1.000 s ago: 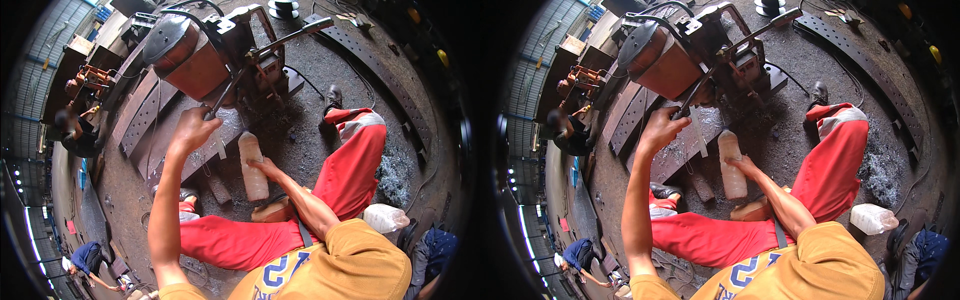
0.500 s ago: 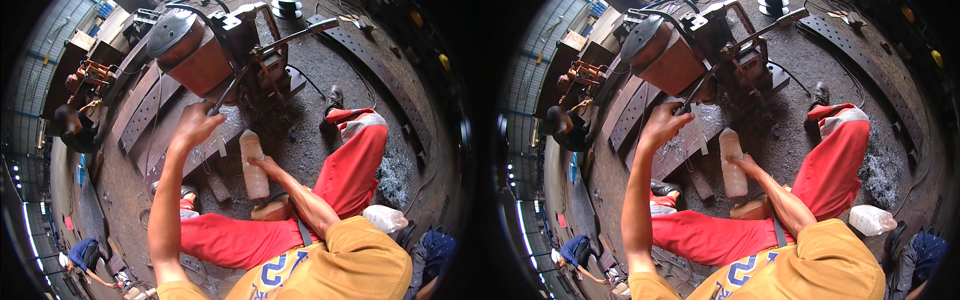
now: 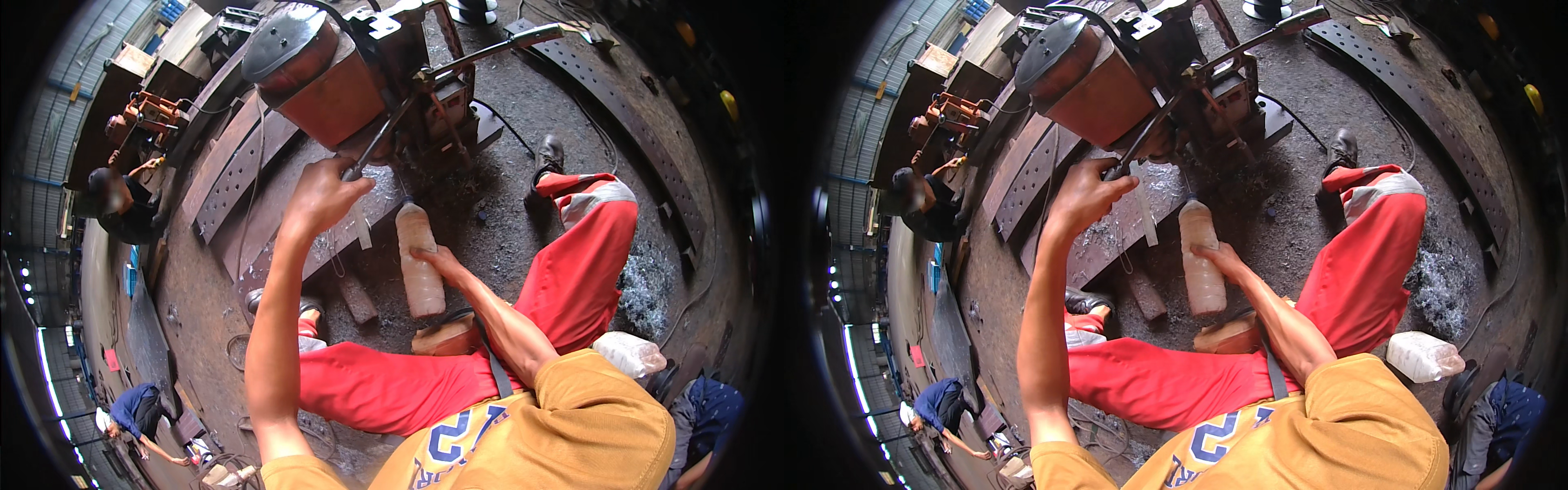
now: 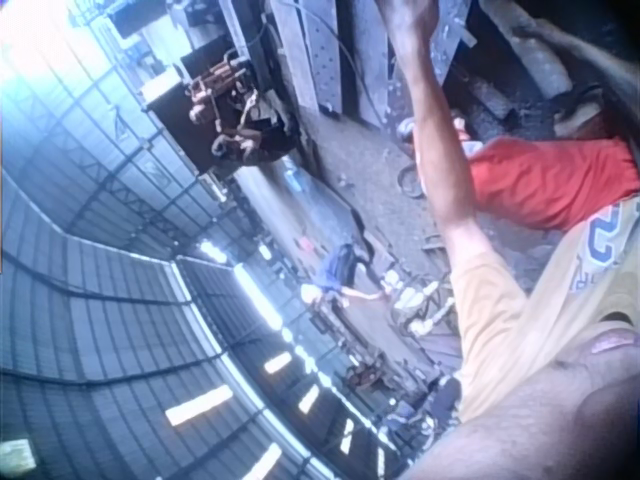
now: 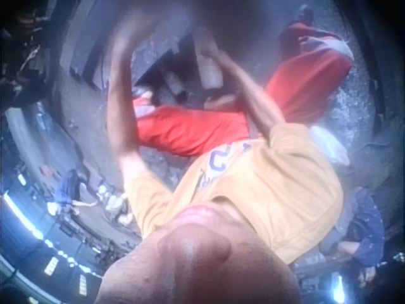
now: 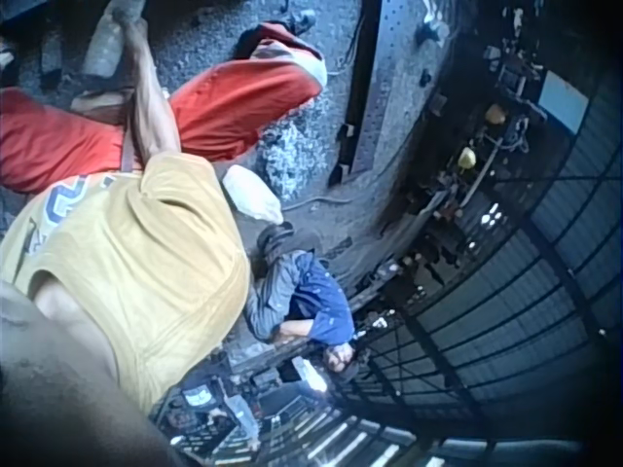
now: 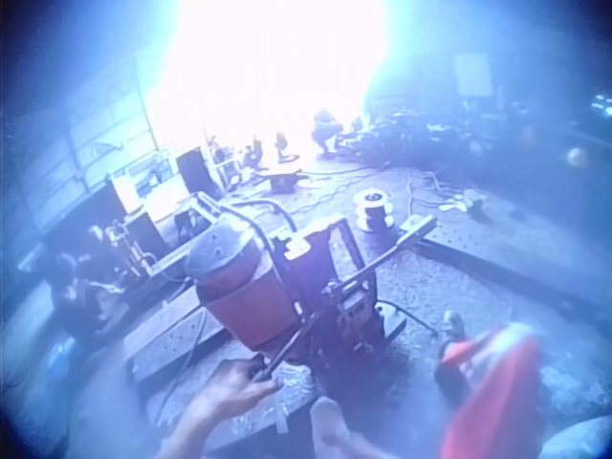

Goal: The person operates a drill press on a metal plate, repeatedly applying liquid from a plastic bottle to the drilling area. The person also uses a metal file to scrape the surface of the metal plate between drilling cycles.

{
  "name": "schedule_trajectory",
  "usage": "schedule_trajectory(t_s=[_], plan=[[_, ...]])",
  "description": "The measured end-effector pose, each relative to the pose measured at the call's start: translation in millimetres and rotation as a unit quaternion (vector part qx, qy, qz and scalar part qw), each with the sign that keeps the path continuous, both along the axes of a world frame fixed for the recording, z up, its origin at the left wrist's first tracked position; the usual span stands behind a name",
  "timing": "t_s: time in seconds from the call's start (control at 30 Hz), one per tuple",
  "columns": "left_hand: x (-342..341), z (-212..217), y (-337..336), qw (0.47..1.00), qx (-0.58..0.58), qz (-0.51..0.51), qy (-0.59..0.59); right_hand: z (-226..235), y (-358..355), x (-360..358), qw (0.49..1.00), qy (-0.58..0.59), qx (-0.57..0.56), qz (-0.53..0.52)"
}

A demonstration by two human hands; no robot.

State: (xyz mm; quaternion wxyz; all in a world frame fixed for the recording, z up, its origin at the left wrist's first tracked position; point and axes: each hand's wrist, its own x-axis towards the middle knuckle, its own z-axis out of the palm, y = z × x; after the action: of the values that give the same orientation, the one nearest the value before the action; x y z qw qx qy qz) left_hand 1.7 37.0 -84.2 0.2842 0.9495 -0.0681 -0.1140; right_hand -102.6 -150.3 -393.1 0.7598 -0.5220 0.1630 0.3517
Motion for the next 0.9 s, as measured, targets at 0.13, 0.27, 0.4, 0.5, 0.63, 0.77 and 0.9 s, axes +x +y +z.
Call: schedule_trajectory(t_s=[0.13, 0.27, 0.4, 0.5, 0.63, 0.77, 0.9], plan=[[-2.0, 2.8, 0.1, 1.0, 0.014, 0.007, 0.0, 6.4, 0.6, 2.7, 1.0, -0.012, 0.013, -0.011], [-3.0, 2.5, 0.6, 1.0, -0.011, -0.018, -0.007, 12.3, -1.5, 1.3, 0.999, 0.015, 0.03, -0.018], [-2.4, 4.9, -3.8, 1.0, -0.005, -0.004, 0.006, 7.3, -1.8, 3.5, 1.0, 0.015, 0.012, -0.014], [-2.4, 3.5, -1.9, 1.0, -0.002, -0.001, 0.005, 7.0, -1.7, 3.2, 1.0, 0.014, 0.017, -0.019], [-1.4, 3.7, -1.1, 1.0, -0.003, 0.002, 0.009, 1.7, 0.0, 4.0, 1.0, 0.014, 0.017, -0.011], [-1.7, 5.4, -1.9, 1.0, 0.001, -0.007, 0.006, -2.8, 0.1, 4.1, 1.0, 0.008, 0.02, -0.002], [-3.0, 7.7, -5.1, 1.0, 0.002, -0.009, -0.001, -2.5, -0.4, 4.4, 0.999, 0.007, 0.029, -0.015]])
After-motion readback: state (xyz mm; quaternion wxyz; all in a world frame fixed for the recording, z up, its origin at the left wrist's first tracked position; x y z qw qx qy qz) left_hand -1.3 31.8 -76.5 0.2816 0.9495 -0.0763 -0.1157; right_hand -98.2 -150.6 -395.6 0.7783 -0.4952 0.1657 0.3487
